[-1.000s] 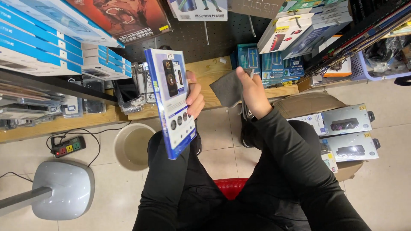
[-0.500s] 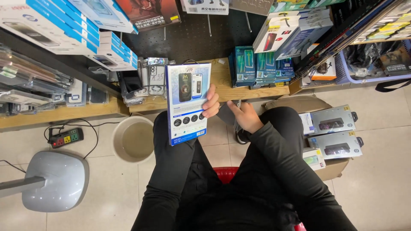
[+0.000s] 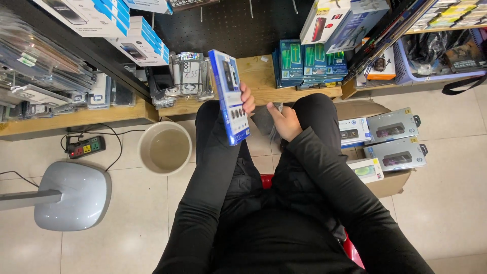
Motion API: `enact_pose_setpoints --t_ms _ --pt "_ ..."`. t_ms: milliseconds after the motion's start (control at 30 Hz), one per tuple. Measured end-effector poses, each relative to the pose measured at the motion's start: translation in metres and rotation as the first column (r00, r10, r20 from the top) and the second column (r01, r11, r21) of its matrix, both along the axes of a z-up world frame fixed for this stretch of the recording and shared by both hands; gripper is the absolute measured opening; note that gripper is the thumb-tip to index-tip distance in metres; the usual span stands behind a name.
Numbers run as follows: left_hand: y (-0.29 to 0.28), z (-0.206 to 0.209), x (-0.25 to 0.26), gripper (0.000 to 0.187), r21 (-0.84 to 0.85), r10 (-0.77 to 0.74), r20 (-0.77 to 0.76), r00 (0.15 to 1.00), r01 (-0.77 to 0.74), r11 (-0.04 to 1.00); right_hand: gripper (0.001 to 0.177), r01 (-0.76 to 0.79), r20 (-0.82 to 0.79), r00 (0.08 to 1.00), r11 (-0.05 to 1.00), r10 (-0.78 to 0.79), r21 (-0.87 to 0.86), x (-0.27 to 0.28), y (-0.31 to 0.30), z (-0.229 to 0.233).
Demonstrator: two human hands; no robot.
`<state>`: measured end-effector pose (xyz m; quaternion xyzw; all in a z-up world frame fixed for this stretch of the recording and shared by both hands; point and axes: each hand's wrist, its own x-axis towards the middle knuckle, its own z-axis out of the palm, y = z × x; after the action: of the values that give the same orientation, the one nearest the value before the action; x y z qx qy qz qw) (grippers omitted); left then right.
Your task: The person is cleaning various phone accessory packages, such as screen protectors and cases, using a grey microfiber cloth.
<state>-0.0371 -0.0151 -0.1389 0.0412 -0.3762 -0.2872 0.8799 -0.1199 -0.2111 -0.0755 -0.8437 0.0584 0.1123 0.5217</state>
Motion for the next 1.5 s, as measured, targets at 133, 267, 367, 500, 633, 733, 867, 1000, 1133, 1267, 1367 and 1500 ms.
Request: enact_pose_setpoints --t_ms 133,267,367,500,633,733,867,1000,1133,1267,1367,1500 --pt "-0.014 0.096 -0.040 0.079 0.838 0.856 -0.231 0.463 -0.352 0.417 0.064 0.128 -0.104 0.987 0.991 -0.123 0.049 -0.014 0.014 0.069" --pt "0.012 -0.003 -0.011 0.037 0.859 0.887 0.337 0.316 -0.488 -0.153 0.059 0.196 -0.164 0.974 0.940 -0.155 0.278 -0.033 0.002 0.081" --pt "0.029 -0.048 0.001 0.031 0.827 0.855 0.452 0.254 -0.478 -0.296 0.045 0.038 -0.143 0.990 0.950 0.007 0.310 -0.041 -0.016 0.048" --pt "0.026 -0.028 -0.029 0.048 0.896 0.854 0.357 0.379 -0.397 -0.199 0.026 -0.179 -0.065 0.978 0.953 0.201 0.245 -0.057 -0.015 0.053" --pt "0.001 0.048 -0.064 0.065 0.964 0.841 0.177 0.511 -0.264 -0.042 0.022 -0.022 -0.080 0.995 0.935 0.054 0.355 -0.055 -0.024 0.052" --pt "0.012 0.010 -0.075 0.045 0.951 0.764 0.144 0.629 -0.302 0.069 0.022 0.216 -0.176 0.974 0.805 -0.140 0.553 -0.057 -0.040 0.038" --pt "0.014 0.034 -0.098 0.045 0.923 0.612 0.250 0.751 -0.375 0.084 0.024 0.474 -0.261 0.817 0.342 -0.514 0.811 -0.078 -0.111 0.054" --pt "0.012 0.055 -0.126 0.031 0.908 0.520 0.364 0.772 -0.419 -0.013 0.031 0.697 -0.258 0.571 0.294 -0.780 0.654 -0.117 -0.225 -0.003" --pt "0.003 0.065 -0.145 0.025 0.861 0.456 0.474 0.753 -0.506 -0.059 0.041 0.821 -0.257 0.471 0.313 -0.844 0.478 -0.143 -0.280 -0.100" --pt "-0.008 0.076 -0.142 0.025 0.821 0.374 0.552 0.745 -0.564 -0.087 0.047 0.948 -0.340 0.289 0.217 -0.895 0.235 -0.131 -0.283 -0.196" --pt "-0.014 0.085 -0.146 0.024 0.817 0.318 0.572 0.756 -0.558 -0.144 0.051 0.964 -0.494 0.214 0.102 -0.842 0.243 -0.115 -0.260 -0.225" --pt "-0.015 0.091 -0.147 0.024 0.813 0.243 0.579 0.778 -0.529 -0.242 0.052 0.979 -0.572 0.190 0.108 -0.798 0.174 -0.089 -0.245 -0.251"
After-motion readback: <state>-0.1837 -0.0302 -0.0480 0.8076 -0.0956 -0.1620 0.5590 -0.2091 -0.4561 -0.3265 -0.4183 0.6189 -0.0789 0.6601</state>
